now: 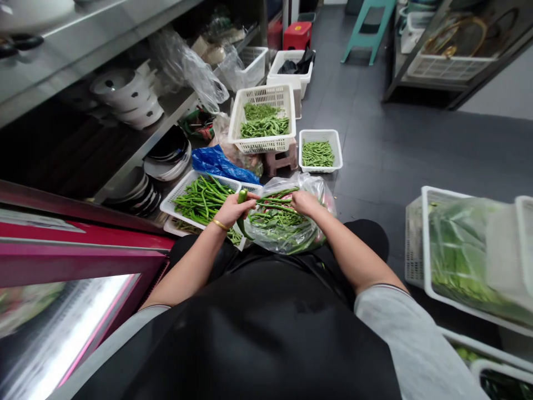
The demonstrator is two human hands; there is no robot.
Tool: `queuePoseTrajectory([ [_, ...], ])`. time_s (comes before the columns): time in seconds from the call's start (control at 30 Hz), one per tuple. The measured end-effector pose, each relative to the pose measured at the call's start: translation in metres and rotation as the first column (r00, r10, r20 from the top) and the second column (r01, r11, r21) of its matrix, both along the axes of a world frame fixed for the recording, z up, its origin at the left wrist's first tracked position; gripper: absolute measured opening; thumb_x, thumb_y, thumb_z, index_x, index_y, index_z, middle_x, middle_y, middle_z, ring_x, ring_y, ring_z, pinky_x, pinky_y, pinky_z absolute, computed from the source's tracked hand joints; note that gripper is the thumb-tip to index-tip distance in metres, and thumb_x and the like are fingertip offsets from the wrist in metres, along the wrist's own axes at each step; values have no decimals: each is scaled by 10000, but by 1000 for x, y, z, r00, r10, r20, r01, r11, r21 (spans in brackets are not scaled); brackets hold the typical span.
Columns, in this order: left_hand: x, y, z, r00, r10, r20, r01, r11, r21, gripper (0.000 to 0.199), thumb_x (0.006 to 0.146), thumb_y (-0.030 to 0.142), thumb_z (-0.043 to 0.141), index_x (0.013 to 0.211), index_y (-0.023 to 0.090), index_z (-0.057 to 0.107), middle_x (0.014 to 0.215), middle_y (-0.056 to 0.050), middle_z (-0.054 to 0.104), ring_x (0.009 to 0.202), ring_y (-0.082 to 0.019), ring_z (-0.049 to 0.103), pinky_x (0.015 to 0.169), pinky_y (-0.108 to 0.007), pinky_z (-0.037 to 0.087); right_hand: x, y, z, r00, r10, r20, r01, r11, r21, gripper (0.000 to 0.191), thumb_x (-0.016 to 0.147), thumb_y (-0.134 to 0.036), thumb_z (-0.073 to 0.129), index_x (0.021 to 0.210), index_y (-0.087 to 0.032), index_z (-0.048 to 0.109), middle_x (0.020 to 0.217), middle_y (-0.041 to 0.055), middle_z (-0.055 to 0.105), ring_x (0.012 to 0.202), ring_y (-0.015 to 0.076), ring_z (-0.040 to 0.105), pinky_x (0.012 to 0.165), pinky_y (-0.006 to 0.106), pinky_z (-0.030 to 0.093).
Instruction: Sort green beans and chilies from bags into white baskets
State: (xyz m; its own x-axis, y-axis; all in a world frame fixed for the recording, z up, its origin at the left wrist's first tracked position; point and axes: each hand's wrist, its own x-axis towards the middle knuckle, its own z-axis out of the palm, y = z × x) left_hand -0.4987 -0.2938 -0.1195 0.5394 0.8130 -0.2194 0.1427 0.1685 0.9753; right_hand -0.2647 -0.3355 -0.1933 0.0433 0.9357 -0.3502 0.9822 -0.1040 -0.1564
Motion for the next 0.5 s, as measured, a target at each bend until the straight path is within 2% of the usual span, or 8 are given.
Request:
queuePoseTrajectory([
  [0.1,16,0,-4,994,-91,-60,94,995,43,217,666,300,738,783,121,700,483,42,517,359,-41,377,361,-171,267,0,1,4,1000,16,18,-17,1000,15,380,967,-273,374,1186,-114,640,1195,177,659,1071,249,627,873,293,458],
  [0.2,23,0,-6,990,-97,-102,107,990,90,179,714,294,695,757,120,687,479,44,496,357,-43,375,362,-167,258,-11,0,-9,999,5,54,-2,999,-48,346,925,-273,489,1162,-85,657,1174,202,667,1044,266,643,837,290,471],
  [0.27,19,1,-8,981,-91,-169,113,986,124,171,753,285,650,784,122,691,515,33,528,377,-55,395,386,-179,298,-18,-2,-17,997,2,72,4,997,-84,331,891,-250,543,1122,-53,676,1147,229,674,1019,297,653,815,313,480],
  [0.33,12,5,-11,962,-71,-265,127,971,201,170,782,256,608,826,127,708,554,18,563,441,-83,460,455,-201,374,-20,-3,-18,997,21,70,-15,996,-88,321,903,-242,519,1090,-43,688,1123,235,682,1017,313,653,818,331,479],
  [0.4,6,8,-14,929,-25,-369,162,925,345,171,773,211,608,872,142,729,652,-7,624,587,-127,562,595,-237,458,-17,-4,-8,997,46,67,-42,997,-59,356,945,-267,451,1092,-42,685,1115,237,684,1043,315,641,846,341,465],
  [0.5,10,10,-19,880,34,-474,273,780,563,292,718,159,668,1001,184,735,970,-59,692,911,-207,619,848,-311,478,-12,-10,23,997,62,49,-66,996,68,396,974,-306,397,1063,-52,689,1093,243,685,1027,308,635,857,346,444],
])
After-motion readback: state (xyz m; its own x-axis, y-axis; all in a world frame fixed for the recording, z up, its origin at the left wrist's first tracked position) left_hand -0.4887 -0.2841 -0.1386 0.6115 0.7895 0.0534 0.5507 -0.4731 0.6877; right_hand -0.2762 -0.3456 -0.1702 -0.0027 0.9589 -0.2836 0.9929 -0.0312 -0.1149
